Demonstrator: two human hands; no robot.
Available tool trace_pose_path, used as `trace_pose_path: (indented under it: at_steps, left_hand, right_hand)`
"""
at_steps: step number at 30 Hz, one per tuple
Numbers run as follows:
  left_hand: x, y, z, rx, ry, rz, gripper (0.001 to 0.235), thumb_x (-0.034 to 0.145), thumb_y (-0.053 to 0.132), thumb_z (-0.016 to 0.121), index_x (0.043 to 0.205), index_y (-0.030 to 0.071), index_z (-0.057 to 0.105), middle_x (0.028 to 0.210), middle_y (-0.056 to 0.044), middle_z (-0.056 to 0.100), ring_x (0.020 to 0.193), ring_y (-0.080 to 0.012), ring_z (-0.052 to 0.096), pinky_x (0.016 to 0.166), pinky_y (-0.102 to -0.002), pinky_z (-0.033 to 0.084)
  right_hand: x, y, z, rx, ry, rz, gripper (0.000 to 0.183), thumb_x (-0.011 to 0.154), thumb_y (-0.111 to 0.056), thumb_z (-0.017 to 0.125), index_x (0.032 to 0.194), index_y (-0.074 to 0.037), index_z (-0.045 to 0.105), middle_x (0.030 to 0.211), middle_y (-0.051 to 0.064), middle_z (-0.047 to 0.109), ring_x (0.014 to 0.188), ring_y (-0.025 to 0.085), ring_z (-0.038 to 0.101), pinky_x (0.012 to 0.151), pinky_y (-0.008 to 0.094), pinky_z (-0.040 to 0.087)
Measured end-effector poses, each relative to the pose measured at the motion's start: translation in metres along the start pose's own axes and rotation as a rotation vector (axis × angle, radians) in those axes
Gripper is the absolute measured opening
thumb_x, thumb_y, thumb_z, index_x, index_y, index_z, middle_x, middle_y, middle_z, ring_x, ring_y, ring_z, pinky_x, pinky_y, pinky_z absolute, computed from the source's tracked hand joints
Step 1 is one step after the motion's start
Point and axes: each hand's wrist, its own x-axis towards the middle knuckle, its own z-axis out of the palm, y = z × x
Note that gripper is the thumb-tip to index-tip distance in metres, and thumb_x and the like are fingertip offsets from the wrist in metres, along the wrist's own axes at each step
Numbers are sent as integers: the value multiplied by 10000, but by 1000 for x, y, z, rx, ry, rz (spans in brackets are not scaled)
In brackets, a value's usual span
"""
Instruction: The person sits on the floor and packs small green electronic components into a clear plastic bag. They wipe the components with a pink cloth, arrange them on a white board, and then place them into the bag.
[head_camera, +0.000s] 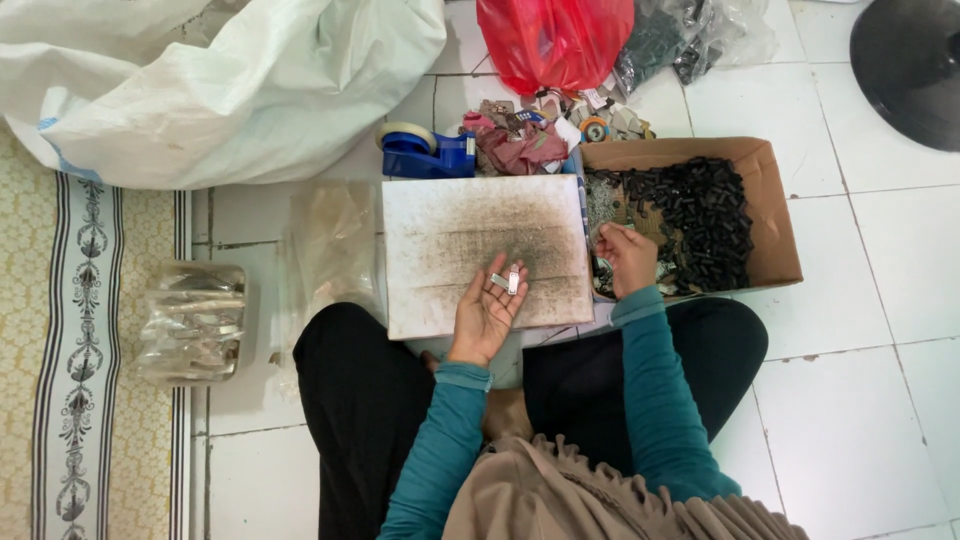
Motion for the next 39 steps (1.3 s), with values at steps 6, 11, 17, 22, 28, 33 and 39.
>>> trace_pose_path:
  at_steps: [6, 11, 17, 22, 28, 33, 39]
  left_hand:
    - [4, 7, 17, -16, -22, 0, 505, 1068, 356, 509, 1479, 65, 542, 1469, -233, 563, 1363, -352, 552, 1146, -466, 475]
    - [14, 9, 18, -31, -16, 31, 518, 1061, 387, 524, 1465, 65, 560, 1463, -237, 569, 1360, -351, 556, 1146, -463, 474]
    - [49, 20, 5, 8, 1, 118, 524, 1070, 408, 499, 1475, 79, 540, 1483, -213, 555, 1366, -326, 556, 1152, -446, 474]
    - [59, 52, 12, 87, 95, 262, 527, 1069, 447, 485, 1476, 121, 556, 1379, -122, 624, 1239, -247, 621, 1101, -394, 510]
    - [37, 83, 45, 373, 215, 432, 586, 1093, 512, 393, 1511, 123, 524, 1418, -93, 596, 1275, -206, 554, 1087, -333, 443]
    - [18, 80, 69, 767, 301, 528, 739, 1087, 603, 300, 1566, 52, 414, 1601, -223, 406, 1534, -361, 286, 1260, -455, 214]
    - [5, 65, 92, 1134, 356, 566, 736, 1099, 582, 231, 1551, 38, 435, 1588, -254, 405, 1526, -367, 291, 1277, -480, 174]
  right_hand:
    - [12, 28, -22, 253, 82, -14, 183, 938, -150, 781, 963, 27, 738, 783, 179, 676, 633, 224, 640, 598, 328, 563]
    - [26, 30, -30, -56, 91, -119, 231, 1024, -224, 751, 932, -13, 761, 728, 133, 666, 631, 182, 620, 580, 329, 511]
    - [-45, -7, 95, -156, -130, -160, 168, 950, -203, 809, 921, -38, 800, 659, 114, 659, 576, 159, 607, 568, 306, 540]
    - [-60, -1, 163, -394, -310, -287, 129, 933, -193, 789, 1000, -87, 823, 888, 175, 765, 845, 321, 726, 743, 430, 608]
    - [-55, 11, 200, -505, -435, -327, 210, 1016, -127, 658, 1177, -102, 790, 1078, 159, 740, 1015, 364, 708, 889, 511, 595]
    - [-43, 47, 203, -564, -484, -396, 310, 977, -59, 645, 1257, -130, 757, 1181, 175, 733, 1151, 399, 664, 999, 519, 546]
    - [-43, 46, 190, -592, -464, -446, 352, 1009, -6, 582, 1332, -87, 696, 1247, 182, 715, 1181, 404, 658, 1036, 538, 534]
